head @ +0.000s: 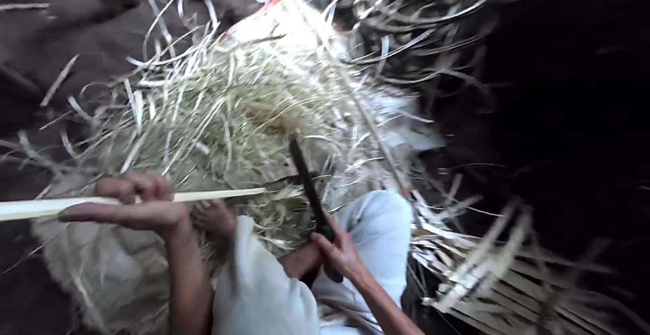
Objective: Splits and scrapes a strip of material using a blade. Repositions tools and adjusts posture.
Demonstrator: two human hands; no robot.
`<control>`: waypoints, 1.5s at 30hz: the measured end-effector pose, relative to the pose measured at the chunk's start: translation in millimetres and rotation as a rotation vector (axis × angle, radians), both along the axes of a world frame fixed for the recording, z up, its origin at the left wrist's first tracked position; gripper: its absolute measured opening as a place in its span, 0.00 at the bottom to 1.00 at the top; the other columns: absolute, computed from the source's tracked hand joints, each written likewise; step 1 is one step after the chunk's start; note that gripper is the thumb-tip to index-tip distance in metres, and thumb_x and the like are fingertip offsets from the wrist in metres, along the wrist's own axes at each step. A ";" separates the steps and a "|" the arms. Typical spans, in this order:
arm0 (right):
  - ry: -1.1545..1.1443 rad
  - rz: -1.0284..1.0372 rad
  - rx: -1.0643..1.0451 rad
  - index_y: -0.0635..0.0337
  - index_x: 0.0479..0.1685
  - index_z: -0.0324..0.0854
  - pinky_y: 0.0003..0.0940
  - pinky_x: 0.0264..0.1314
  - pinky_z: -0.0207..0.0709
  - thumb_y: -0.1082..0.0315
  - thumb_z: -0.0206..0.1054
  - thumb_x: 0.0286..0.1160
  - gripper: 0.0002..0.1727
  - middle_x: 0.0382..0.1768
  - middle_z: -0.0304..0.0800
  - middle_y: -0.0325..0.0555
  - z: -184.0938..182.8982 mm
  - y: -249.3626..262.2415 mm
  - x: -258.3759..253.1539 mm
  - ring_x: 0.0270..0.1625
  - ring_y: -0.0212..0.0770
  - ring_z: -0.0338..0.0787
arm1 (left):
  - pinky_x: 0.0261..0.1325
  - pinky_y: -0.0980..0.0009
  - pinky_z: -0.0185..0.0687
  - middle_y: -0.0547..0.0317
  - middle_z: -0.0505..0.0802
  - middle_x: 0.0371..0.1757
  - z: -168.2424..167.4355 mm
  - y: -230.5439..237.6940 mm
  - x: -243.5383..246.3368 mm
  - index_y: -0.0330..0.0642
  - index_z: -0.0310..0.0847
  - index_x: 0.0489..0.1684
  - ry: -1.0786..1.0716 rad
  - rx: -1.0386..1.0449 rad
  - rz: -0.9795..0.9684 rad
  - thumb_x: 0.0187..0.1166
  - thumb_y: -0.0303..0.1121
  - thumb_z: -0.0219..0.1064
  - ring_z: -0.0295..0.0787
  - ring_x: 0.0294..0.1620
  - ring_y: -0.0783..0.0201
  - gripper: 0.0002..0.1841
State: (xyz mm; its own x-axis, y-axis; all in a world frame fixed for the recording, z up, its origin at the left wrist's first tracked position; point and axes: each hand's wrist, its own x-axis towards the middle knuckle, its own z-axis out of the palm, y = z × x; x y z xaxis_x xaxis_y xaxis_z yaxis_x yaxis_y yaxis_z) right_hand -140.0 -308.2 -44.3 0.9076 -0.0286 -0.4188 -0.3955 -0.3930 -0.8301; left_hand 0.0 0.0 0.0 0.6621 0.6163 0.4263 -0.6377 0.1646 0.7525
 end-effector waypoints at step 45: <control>-0.117 0.255 -0.051 0.65 0.67 0.81 0.61 0.42 0.83 0.71 0.67 0.72 0.22 0.35 0.91 0.59 -30.2 93.2 63.5 0.36 0.58 0.91 | 0.13 0.80 0.61 0.69 0.64 0.12 66.7 -75.1 22.5 0.52 0.59 0.20 -0.126 0.286 -0.306 0.91 0.61 0.37 0.59 0.08 0.71 0.29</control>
